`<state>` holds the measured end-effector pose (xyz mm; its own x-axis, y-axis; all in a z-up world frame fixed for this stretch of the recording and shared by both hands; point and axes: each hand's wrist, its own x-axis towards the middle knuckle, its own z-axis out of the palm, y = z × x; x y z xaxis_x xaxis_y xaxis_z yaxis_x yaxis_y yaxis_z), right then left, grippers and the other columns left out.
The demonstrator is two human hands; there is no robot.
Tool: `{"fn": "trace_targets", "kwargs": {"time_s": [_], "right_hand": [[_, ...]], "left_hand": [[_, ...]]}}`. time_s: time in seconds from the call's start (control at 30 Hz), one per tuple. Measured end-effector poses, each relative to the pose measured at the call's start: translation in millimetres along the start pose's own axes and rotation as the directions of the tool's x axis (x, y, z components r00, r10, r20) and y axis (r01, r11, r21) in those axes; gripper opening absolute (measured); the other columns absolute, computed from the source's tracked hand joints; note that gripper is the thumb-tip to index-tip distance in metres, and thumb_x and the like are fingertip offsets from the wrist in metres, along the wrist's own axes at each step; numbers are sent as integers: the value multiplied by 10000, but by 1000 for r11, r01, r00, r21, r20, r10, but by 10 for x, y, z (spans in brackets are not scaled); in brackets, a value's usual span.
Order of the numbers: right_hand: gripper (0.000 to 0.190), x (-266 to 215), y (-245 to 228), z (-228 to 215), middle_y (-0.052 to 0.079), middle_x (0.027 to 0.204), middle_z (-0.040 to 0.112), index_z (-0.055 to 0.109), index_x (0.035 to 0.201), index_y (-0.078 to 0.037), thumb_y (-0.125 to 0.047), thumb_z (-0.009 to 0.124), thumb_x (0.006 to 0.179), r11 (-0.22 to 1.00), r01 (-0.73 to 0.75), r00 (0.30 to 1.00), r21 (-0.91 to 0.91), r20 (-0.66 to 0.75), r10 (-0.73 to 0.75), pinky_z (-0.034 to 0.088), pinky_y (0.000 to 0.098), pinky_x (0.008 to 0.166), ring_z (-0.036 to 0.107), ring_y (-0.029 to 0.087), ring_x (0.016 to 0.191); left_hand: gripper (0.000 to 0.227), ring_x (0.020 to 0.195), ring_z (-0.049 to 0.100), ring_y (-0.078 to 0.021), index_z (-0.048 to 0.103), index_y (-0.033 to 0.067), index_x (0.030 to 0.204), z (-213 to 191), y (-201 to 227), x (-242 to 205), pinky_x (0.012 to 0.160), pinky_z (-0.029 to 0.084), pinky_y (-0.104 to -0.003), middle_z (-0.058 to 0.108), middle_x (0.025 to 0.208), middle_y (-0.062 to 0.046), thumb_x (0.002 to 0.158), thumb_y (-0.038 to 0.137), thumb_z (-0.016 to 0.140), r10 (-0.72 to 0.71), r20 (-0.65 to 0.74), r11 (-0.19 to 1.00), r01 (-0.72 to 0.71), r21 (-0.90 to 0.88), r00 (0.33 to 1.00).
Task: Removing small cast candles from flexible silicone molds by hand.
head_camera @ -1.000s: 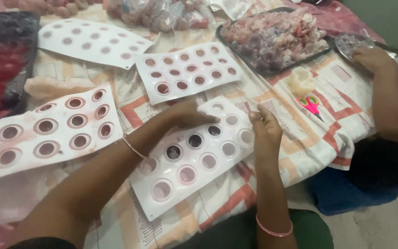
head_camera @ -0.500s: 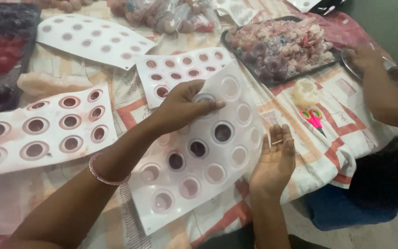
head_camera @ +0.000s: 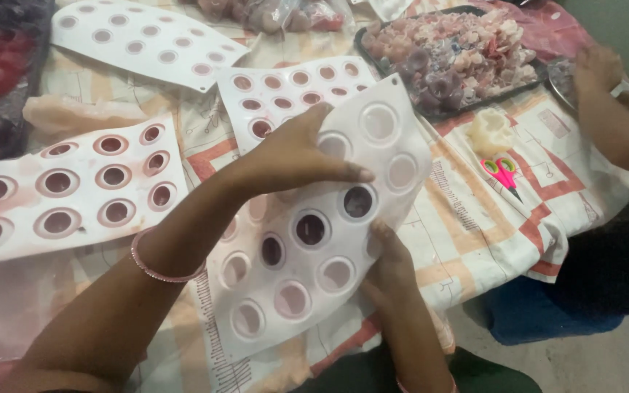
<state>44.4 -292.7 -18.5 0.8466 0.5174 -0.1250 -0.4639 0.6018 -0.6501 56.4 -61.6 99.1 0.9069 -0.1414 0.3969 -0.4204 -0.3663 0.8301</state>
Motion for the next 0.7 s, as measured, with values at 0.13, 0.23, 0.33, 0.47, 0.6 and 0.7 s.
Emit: {"fn": "trace_targets", "kwargs": {"time_s": [0.13,0.23,0.33,0.47,0.6,0.7], "right_hand": [[644,-31,27,102,173,1270,655,488,1417,15,-257,698,873,998,39,999,-51,17,-38,502,470,1036,637,325,1176],[629,-30,-19,216,168,1235,665,501,1402,9,-213,699,847,984,106,987,-146,-103,-122,529,460,993,658,319,1126],[601,7,-93,282,156,1217,676,527,1384,13,-183,704,845,961,160,958,-226,-200,-207,546,438,955,674,299,1088],[532,5,-171,355,122,1191,700,579,1337,6,-148,708,845,923,113,939,-369,-264,-221,557,394,919,684,258,1060],[534,-73,-81,427,96,1154,691,579,1318,-35,-92,725,807,892,88,950,-443,-232,-209,562,380,881,676,239,1040],[553,-16,13,390,101,1152,683,577,1307,-6,-43,743,781,875,155,931,-459,-229,-285,562,390,867,674,249,1038]], "left_hand": [[979,985,747,-282,624,-106,1204,-88,-160,42,859,578,-361,731,1083,-213,642,667,837,-282,220,950,240,197,934],[1008,930,774,-332,693,-173,1105,-12,-195,63,815,586,-396,755,1024,-289,656,728,745,-426,258,873,319,369,867],[924,927,751,-283,661,-111,1145,107,-286,67,811,571,-370,736,1012,-250,674,670,804,-317,157,928,271,256,935],[578,806,777,-241,777,80,1056,250,-165,10,743,566,-377,803,882,-117,713,545,759,-287,8,950,284,130,958],[357,794,700,-362,767,156,999,450,-160,-65,691,516,-471,737,821,-147,862,483,724,25,-109,906,24,422,994],[280,762,689,-355,753,178,900,494,-74,-95,664,502,-486,726,768,-120,881,452,699,15,-72,912,16,410,997]]}}
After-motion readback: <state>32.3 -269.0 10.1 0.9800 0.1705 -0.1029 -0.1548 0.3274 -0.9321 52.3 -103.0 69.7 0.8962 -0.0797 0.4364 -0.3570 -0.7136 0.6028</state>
